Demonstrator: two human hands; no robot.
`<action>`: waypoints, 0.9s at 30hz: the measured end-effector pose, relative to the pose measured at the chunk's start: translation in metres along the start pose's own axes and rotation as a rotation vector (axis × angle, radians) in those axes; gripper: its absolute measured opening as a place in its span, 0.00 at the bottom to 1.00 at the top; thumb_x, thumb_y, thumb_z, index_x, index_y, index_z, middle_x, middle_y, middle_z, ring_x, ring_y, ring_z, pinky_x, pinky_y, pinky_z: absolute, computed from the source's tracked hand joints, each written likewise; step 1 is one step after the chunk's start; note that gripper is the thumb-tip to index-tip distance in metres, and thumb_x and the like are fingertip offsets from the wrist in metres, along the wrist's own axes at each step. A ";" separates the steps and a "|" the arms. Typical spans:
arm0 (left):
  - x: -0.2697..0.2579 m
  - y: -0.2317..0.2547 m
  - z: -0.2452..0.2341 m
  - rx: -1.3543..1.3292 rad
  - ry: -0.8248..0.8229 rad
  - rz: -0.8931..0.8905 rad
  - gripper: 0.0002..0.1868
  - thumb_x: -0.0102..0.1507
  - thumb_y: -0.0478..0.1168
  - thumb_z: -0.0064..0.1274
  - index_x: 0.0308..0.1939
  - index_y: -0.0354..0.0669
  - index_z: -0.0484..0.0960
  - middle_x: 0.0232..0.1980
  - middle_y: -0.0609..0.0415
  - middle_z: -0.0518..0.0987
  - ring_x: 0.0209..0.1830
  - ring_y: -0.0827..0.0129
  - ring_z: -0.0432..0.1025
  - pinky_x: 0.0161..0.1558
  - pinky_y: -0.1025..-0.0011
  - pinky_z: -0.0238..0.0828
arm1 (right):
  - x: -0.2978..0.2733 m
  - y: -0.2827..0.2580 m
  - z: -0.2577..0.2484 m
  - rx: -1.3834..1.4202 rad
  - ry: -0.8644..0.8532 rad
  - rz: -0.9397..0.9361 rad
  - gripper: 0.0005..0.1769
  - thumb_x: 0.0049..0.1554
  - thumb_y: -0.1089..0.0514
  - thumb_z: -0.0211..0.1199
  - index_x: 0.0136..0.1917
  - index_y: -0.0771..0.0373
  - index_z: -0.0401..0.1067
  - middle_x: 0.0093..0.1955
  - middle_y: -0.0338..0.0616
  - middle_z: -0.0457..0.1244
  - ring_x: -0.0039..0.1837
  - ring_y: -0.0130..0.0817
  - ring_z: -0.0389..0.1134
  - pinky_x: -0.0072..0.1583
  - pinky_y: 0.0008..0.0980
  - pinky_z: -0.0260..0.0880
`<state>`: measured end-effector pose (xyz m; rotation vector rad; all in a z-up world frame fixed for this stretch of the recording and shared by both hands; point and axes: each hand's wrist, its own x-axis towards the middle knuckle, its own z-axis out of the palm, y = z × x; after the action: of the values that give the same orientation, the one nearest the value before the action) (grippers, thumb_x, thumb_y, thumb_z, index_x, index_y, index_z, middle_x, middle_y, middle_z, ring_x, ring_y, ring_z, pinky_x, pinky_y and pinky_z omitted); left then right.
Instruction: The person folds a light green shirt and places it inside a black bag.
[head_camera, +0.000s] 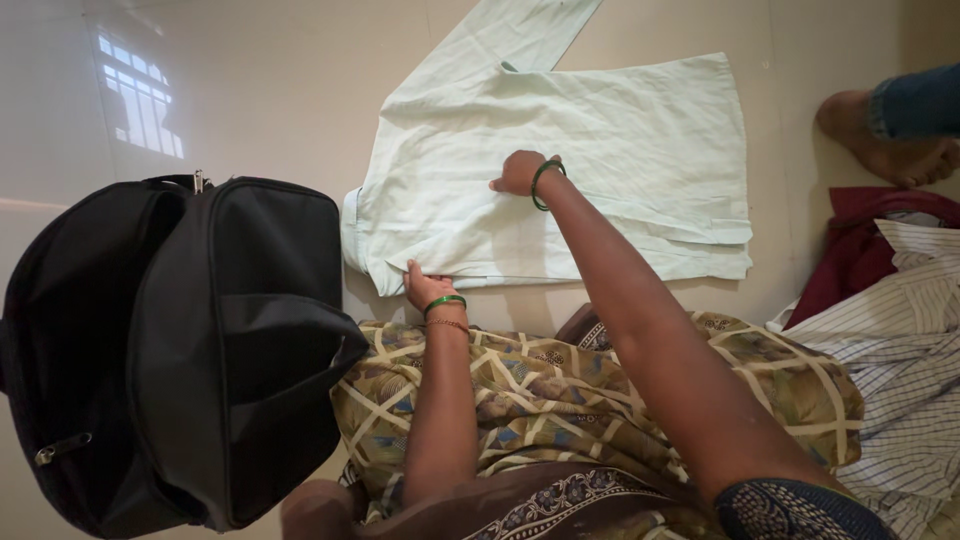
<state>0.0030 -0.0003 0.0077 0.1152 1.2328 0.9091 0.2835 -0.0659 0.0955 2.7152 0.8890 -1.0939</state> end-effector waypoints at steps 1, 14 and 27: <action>-0.002 0.001 0.001 0.000 -0.002 0.009 0.16 0.67 0.42 0.53 0.56 0.40 0.74 0.44 0.50 0.78 0.40 0.64 0.74 0.39 0.62 0.74 | 0.020 0.006 0.017 0.017 0.028 -0.063 0.29 0.61 0.32 0.57 0.56 0.58 0.79 0.61 0.50 0.69 0.64 0.50 0.67 0.64 0.56 0.64; -0.024 0.015 0.013 0.089 -0.006 0.089 0.21 0.64 0.32 0.54 0.61 0.37 0.71 0.52 0.47 0.78 0.43 0.63 0.76 0.39 0.60 0.79 | 0.004 -0.005 0.012 0.423 0.145 0.098 0.17 0.56 0.39 0.65 0.50 0.50 0.79 0.55 0.37 0.70 0.60 0.42 0.68 0.62 0.62 0.57; -0.100 0.044 0.052 0.687 0.073 0.693 0.46 0.59 0.30 0.55 0.76 0.46 0.47 0.66 0.43 0.67 0.57 0.56 0.72 0.59 0.62 0.72 | -0.066 0.001 0.024 0.619 0.987 -0.400 0.13 0.60 0.59 0.60 0.58 0.55 0.76 0.56 0.44 0.69 0.60 0.49 0.66 0.59 0.50 0.57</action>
<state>0.0195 -0.0162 0.1271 1.1178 1.5636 1.0334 0.2312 -0.1060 0.1211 3.7607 1.4157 0.1195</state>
